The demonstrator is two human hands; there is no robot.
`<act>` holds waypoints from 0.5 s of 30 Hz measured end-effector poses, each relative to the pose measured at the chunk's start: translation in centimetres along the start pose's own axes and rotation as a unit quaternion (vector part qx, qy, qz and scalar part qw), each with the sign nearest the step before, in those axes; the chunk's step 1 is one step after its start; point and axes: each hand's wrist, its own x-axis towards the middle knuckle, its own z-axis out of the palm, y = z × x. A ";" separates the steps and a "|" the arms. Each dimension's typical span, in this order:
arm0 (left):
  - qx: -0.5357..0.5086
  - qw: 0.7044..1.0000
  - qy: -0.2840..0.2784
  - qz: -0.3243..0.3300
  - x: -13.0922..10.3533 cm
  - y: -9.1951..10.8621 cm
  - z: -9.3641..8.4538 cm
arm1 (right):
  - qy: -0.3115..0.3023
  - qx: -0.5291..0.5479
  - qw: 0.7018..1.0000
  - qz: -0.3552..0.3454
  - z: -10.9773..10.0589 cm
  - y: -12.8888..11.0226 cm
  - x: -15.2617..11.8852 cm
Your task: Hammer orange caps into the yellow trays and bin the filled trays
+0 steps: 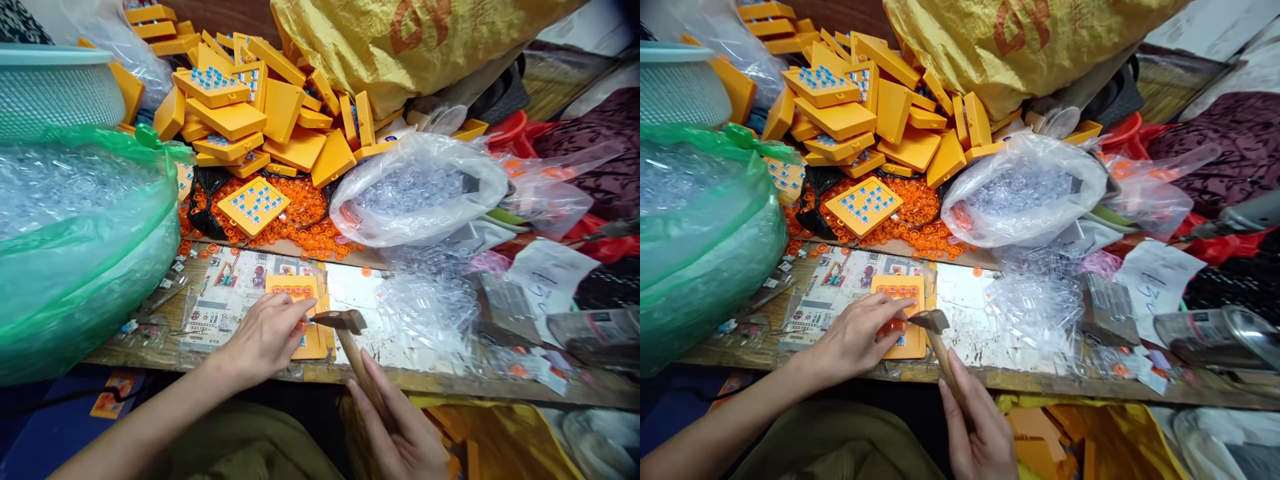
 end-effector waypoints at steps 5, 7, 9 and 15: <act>-0.082 0.994 0.050 -0.044 -0.5 -0.8 1.2 | -0.106 -0.051 0.990 -0.081 -0.7 -1.1 0.8; -0.107 0.990 0.067 -0.060 -0.7 -1.0 1.7 | -0.093 -0.064 0.990 -0.086 -0.9 -1.5 1.0; -0.124 0.987 0.072 -0.068 -0.9 -1.0 2.0 | -0.057 -0.065 0.993 -0.084 -0.9 -1.5 1.0; -0.149 0.982 0.078 -0.087 -1.0 -0.6 1.0 | -0.084 -0.024 0.995 -0.056 -0.2 -0.1 0.2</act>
